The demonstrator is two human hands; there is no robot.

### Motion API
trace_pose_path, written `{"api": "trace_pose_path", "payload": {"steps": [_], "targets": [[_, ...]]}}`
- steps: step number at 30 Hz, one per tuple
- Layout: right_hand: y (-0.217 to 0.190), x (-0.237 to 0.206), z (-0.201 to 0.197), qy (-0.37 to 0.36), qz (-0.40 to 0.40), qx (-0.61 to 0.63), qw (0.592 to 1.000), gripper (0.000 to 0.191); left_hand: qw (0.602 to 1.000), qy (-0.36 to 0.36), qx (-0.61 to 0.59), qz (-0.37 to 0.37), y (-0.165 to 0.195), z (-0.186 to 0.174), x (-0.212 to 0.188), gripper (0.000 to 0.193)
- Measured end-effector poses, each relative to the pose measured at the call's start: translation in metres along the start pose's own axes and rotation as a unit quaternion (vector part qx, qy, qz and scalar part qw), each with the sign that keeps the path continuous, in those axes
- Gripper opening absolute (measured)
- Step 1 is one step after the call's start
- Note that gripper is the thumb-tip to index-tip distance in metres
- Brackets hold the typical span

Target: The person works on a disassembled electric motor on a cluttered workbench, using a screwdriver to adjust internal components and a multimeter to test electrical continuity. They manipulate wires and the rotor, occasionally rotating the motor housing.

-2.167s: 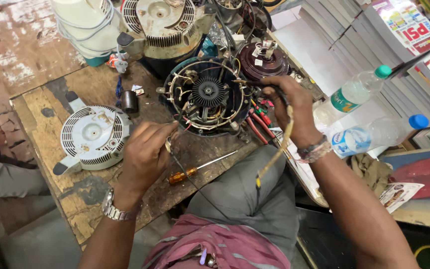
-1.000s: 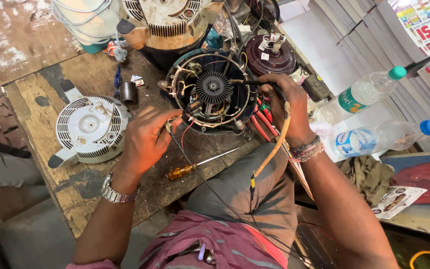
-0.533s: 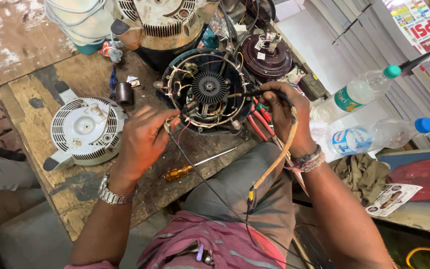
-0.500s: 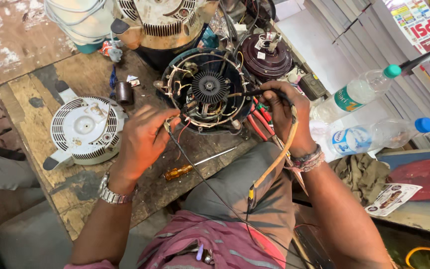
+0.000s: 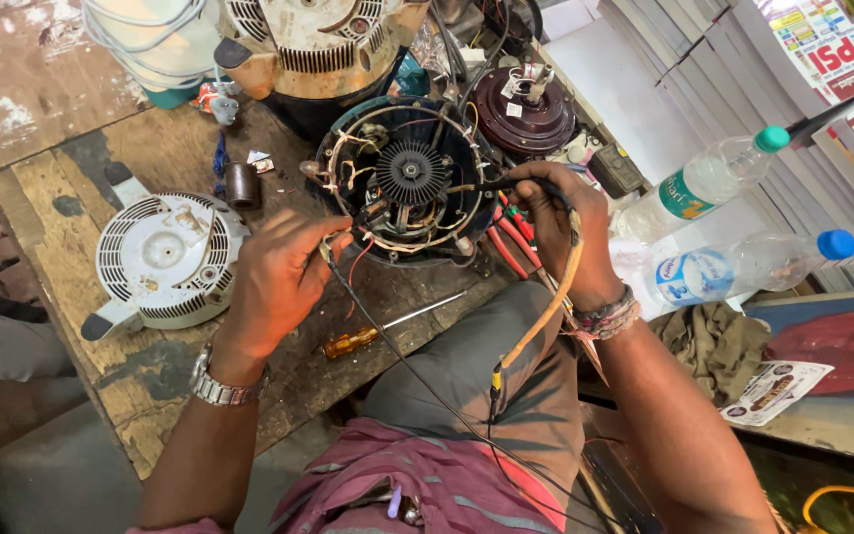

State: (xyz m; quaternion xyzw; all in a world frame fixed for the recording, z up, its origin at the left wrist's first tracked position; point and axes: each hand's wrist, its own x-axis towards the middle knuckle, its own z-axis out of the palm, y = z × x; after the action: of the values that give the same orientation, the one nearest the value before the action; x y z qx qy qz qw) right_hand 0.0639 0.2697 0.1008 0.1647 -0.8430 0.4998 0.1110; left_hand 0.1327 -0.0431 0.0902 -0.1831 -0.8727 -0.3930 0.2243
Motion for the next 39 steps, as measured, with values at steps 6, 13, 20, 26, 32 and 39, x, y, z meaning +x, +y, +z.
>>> {"api": "trace_pose_path", "payload": {"steps": [6, 13, 20, 26, 32, 39], "targets": [[0.002, 0.001, -0.001, -0.012, -0.004, -0.062, 0.998, 0.013, 1.000, -0.001, 0.004, -0.006, 0.002, -0.001, -0.001, 0.022], [-0.004, 0.003, -0.002, 0.042, -0.006, -0.028, 0.999, 0.010, 1.000, 0.000, 0.013, 0.004, -0.003, -0.001, 0.000, 0.024], [-0.007, 0.010, 0.008, 0.056, -0.089, -0.060, 0.993, 0.011, 1.000, 0.010, -0.007, 0.025, -0.005, -0.004, -0.001, 0.029], [-0.002, 0.013, 0.013, 0.056, -0.105, -0.105, 0.987, 0.012, 1.000, 0.016, -0.002, 0.009, -0.004, -0.004, 0.000, 0.021], [-0.003, 0.013, 0.014, 0.039, -0.099, -0.095, 0.990, 0.013, 1.000, 0.010, 0.001, 0.007, -0.006, -0.003, -0.001, 0.020], [-0.008, 0.015, 0.012, 0.031, -0.102, -0.110, 0.988, 0.013, 1.000, 0.006, -0.013, 0.003, -0.006, -0.006, -0.002, 0.020]]}}
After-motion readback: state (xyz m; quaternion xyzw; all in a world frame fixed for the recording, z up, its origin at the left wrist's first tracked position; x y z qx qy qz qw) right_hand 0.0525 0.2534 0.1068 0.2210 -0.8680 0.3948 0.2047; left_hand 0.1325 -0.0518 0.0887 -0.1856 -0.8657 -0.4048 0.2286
